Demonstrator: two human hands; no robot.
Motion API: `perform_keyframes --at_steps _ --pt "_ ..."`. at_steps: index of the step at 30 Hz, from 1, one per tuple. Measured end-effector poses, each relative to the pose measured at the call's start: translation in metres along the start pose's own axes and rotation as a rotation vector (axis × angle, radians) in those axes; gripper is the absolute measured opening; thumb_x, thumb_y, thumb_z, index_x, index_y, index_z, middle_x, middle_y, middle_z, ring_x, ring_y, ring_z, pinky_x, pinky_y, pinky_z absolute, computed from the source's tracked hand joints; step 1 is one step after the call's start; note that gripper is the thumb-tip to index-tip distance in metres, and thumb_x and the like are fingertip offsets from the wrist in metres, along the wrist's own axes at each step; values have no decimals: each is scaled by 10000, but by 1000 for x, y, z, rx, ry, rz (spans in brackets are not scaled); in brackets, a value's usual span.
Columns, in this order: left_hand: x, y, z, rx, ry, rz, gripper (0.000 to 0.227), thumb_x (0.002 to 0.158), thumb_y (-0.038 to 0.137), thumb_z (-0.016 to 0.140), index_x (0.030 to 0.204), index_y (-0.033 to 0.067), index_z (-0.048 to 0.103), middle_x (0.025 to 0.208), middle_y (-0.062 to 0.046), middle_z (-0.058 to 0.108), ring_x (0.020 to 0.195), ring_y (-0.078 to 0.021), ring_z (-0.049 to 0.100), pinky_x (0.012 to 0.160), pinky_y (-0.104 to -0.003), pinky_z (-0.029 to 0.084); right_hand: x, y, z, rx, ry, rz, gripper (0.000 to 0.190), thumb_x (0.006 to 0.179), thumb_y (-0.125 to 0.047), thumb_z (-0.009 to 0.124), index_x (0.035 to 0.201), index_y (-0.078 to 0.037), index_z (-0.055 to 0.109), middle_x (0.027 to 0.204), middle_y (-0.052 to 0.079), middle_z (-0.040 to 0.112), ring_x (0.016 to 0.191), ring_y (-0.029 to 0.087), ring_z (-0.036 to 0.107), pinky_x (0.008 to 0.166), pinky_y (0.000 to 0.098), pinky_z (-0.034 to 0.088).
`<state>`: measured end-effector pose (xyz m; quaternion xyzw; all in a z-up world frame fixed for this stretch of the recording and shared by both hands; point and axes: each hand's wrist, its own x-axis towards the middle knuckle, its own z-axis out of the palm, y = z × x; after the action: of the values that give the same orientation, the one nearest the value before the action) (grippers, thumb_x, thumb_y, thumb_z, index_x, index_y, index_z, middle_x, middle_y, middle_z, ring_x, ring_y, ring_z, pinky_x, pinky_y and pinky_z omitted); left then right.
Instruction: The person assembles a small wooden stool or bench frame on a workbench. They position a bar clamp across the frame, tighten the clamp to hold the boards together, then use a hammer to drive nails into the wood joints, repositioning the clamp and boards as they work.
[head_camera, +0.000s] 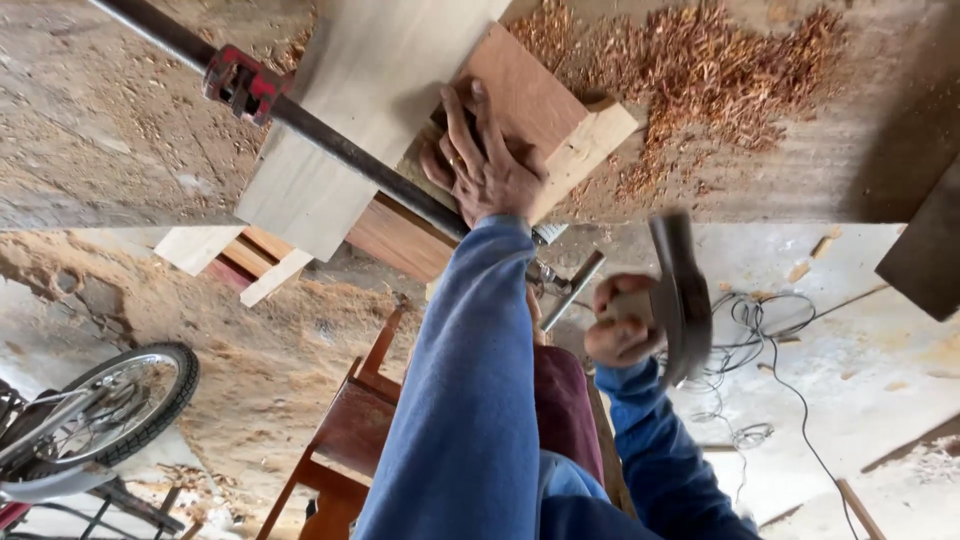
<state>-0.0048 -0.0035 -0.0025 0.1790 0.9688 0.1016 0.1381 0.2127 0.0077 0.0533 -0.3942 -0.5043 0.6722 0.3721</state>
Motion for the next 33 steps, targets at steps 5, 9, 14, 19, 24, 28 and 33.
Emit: perform_keyframes --at_steps 5,9,14,19,24,28,33 --pt "-7 -1 6 -49 103 32 845 887 384 599 1636 228 240 1713 -162 170 1272 -339 511 1238 -694 140 -19 84 -45 620 699 889 432 984 -414 380 1130 -95 632 1003 60 708 700 183 688 588 305 576" --pt "-6 -5 9 49 128 52 839 940 331 571 1690 253 203 1760 -136 126 1373 -308 506 1297 -683 147 17 26 -3 -868 -230 278 531 1072 -547 416 1002 -73 646 700 75 654 515 119 618 520 271 486" --pt "-3 -4 10 -13 68 56 936 848 401 650 1639 206 189 1692 -186 135 1222 -360 496 1168 -728 180 13 -36 35 35 -57 248 621 1047 -655 488 1112 -42 564 777 92 586 520 183 515 422 331 435" --pt "-8 -7 19 -12 100 58 918 858 325 616 1667 201 200 1728 -175 132 1290 -360 487 1217 -675 218 -2 -19 32 338 165 577 649 1004 -730 401 1098 -105 553 745 67 557 501 190 480 455 359 410" --pt "-4 1 1 -34 117 71 868 851 312 610 1628 176 249 1699 -176 169 1273 -333 496 1197 -718 185 18 -16 55 299 127 906 636 1043 -728 405 1102 -110 545 723 58 507 508 192 431 485 372 363" --pt "-5 0 -1 -31 119 53 853 860 299 587 1632 175 248 1699 -202 182 1269 -352 508 1199 -721 185 19 -25 59 356 241 858 670 971 -761 338 1109 -139 547 680 51 509 477 188 444 470 363 380" --pt "-4 5 -5 -55 188 100 829 942 421 621 1634 180 234 1687 -194 186 1266 -366 506 1174 -729 165 25 -24 52 389 138 1023 650 1044 -744 365 1078 -120 545 678 36 494 472 158 423 458 340 355"
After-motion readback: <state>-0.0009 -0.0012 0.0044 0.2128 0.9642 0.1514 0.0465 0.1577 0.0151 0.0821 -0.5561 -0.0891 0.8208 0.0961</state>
